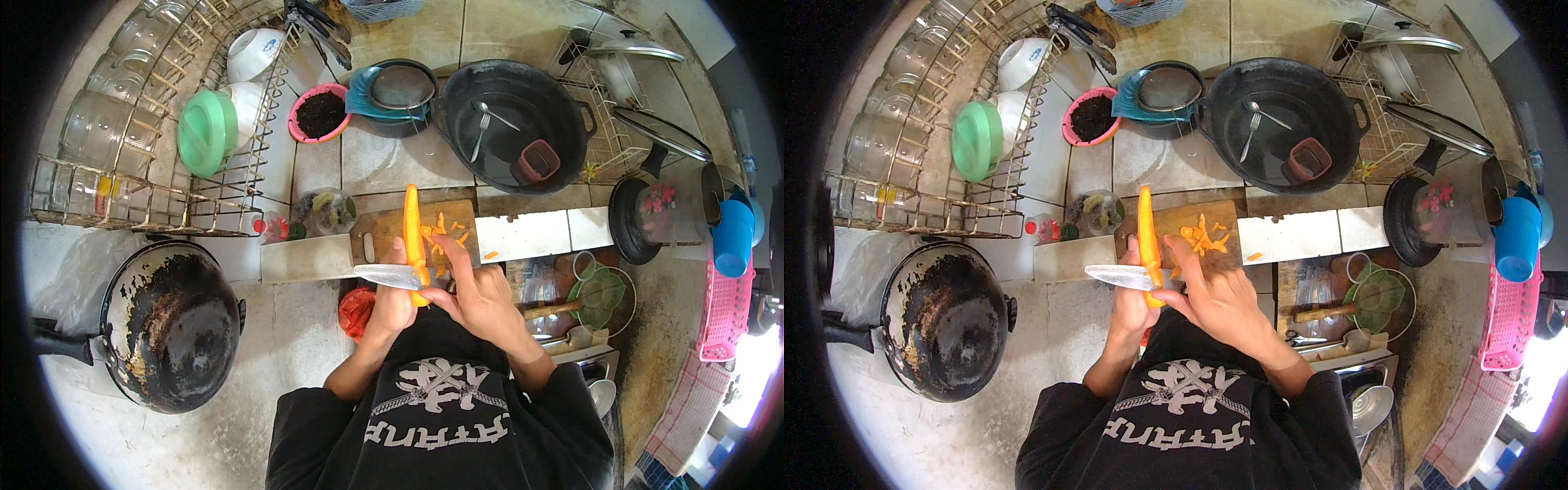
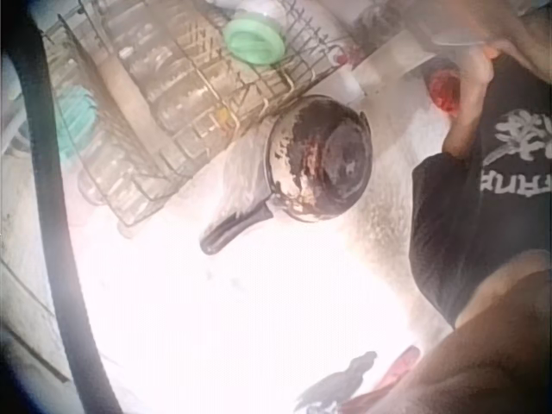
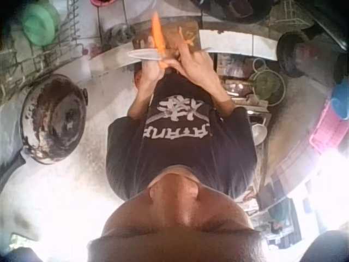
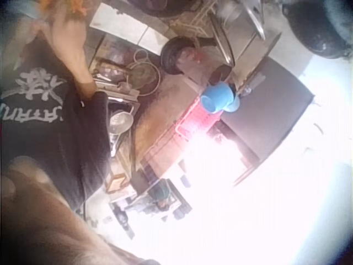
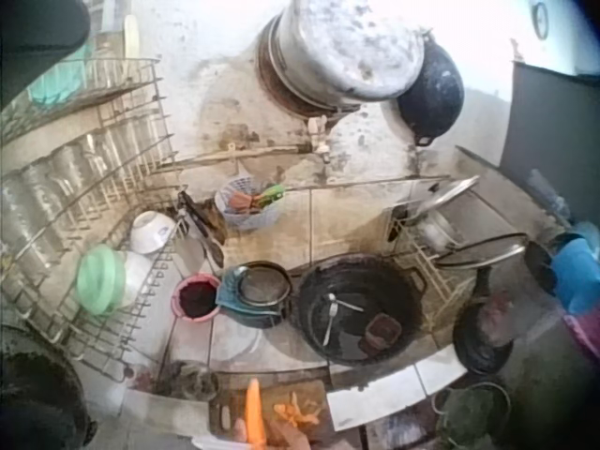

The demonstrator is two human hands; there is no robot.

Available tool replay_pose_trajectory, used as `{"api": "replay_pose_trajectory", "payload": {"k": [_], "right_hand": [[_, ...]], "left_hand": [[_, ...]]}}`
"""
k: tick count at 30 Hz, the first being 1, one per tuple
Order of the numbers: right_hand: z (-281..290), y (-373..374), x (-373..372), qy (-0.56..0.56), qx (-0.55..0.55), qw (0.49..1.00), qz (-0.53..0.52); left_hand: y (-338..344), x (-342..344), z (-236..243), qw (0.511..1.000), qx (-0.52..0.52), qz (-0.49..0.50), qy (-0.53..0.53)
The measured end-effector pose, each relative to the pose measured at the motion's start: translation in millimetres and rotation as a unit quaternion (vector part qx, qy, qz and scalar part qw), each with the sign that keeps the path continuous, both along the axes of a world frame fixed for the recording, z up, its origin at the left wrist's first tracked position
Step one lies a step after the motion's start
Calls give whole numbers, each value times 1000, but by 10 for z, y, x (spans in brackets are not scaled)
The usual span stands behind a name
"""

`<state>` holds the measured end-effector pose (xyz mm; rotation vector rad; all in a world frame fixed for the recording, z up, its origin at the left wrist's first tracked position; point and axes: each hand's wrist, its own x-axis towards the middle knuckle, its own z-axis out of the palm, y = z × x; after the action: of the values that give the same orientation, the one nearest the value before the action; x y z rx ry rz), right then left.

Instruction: The person peels a carrot using a knife, then places the knife and the carrot into a bowl of water.

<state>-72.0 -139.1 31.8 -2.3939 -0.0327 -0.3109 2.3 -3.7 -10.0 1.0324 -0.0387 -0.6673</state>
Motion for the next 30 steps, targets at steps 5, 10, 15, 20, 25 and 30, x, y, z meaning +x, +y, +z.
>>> {"api": "replay_pose_trajectory", "payload": {"k": [5, 10, 15, 20, 25, 30], "right_hand": [[-11, -11, 67, 11, 1, 1000, 2], [-66, -17, 165, -6, 8, 1000, 1], [-149, -45, 248, -25, 30, 999, -21], [-120, -55, 278, -35, 22, 999, -13], [-61, -67, 217, 18, 38, 999, -1], [-83, -94, 243, 16, -2, 1000, -16]], "left_hand": [[-19, -75, -108, 1000, 9, 13, -7], [37, -57, -199, 993, 78, -15, -91], [115, -62, -236, 989, 109, -69, -76], [117, -61, -255, 989, 119, -51, -70], [126, 12, -45, 994, 81, -72, -28], [116, -39, -50, 987, 114, -96, -64]]}}
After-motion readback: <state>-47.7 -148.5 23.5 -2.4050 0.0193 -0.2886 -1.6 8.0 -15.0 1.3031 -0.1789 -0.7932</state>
